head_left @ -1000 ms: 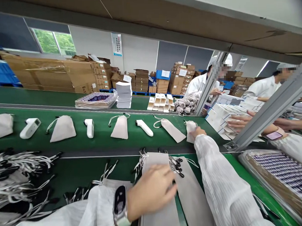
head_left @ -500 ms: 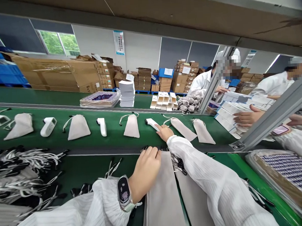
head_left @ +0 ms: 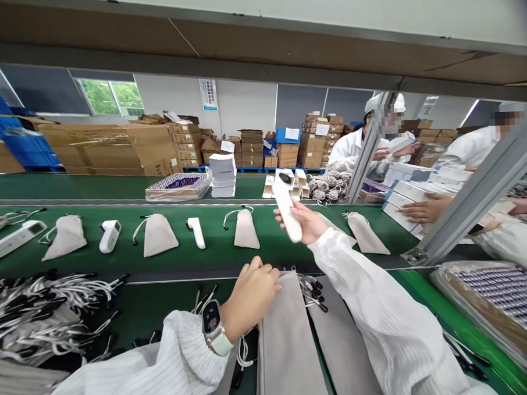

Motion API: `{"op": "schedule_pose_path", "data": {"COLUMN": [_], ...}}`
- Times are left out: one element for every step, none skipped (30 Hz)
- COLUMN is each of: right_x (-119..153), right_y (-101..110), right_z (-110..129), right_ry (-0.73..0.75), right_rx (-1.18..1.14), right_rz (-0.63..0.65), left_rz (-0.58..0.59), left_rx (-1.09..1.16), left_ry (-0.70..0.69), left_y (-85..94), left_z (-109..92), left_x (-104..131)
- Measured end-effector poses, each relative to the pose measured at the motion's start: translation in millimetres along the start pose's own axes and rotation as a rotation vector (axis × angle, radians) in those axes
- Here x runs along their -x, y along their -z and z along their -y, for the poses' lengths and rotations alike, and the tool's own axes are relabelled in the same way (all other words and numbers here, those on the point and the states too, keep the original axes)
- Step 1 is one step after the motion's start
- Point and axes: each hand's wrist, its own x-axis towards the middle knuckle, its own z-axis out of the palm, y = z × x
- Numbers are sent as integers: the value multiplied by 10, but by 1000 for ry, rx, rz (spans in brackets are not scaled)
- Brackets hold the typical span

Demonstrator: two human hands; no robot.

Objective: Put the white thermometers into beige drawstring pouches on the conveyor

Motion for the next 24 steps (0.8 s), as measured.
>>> {"op": "schedule_pose_path", "data": {"right_x": [24,39,47,49,49,46,42,37,32,27,22,17,12,7,1,-4,-9,-13,-16,-17,-16,-11,-2,9], "right_y": [-71,-133,-186,-228,-262,-287,-305,-315,-321,-321,-320,-316,-311,-305,-297,-289,-280,-272,-266,-263,-266,-274,-286,-300], "right_z": [-31,-75,-123,-164,-191,-199,-189,-165,-132,-97,-64,-38,-19,-7,3,12,23,36,49,61,67,63,48,22], "right_ry": [-65,-118,-147,-147,-118,-68,-6,63,132,194,246,282,305,324,347,382,428,477,519,539,528,483,405,296], "right_rx": [-38,-52,-56,-54,-53,-55,-59,-67,-78,-90,-101,-106,-105,-99,-92,-88,-85,-83,-78,-67,-50,-27,2,40], "right_rz": [39,52,50,39,20,-2,-29,-64,-106,-154,-204,-248,-280,-299,-314,-331,-349,-369,-383,-379,-357,-317,-266,-202], "left_rz": [28,56,80,102,114,116,112,108,102,95,93,98,98,94,89,90,100,118,138,149,133,87,13,-73], "left_rx": [43,96,155,220,284,339,387,429,466,501,541,585,628,662,685,699,710,723,738,750,754,747,732,710], "left_ry": [2,5,10,15,20,27,36,46,55,66,76,80,74,59,41,23,8,-1,-3,-4,-4,-3,2,8], "left_y": [33,66,98,126,149,167,181,191,201,211,223,236,249,262,273,282,288,290,290,289,287,287,287,289], "left_z": [22,47,72,95,113,126,133,136,137,136,135,135,136,136,136,134,132,127,123,119,116,116,120,127], "left_x": [-7,-16,-27,-39,-53,-66,-78,-89,-98,-105,-110,-114,-117,-119,-121,-123,-123,-124,-125,-126,-127,-130,-132,-135]}}
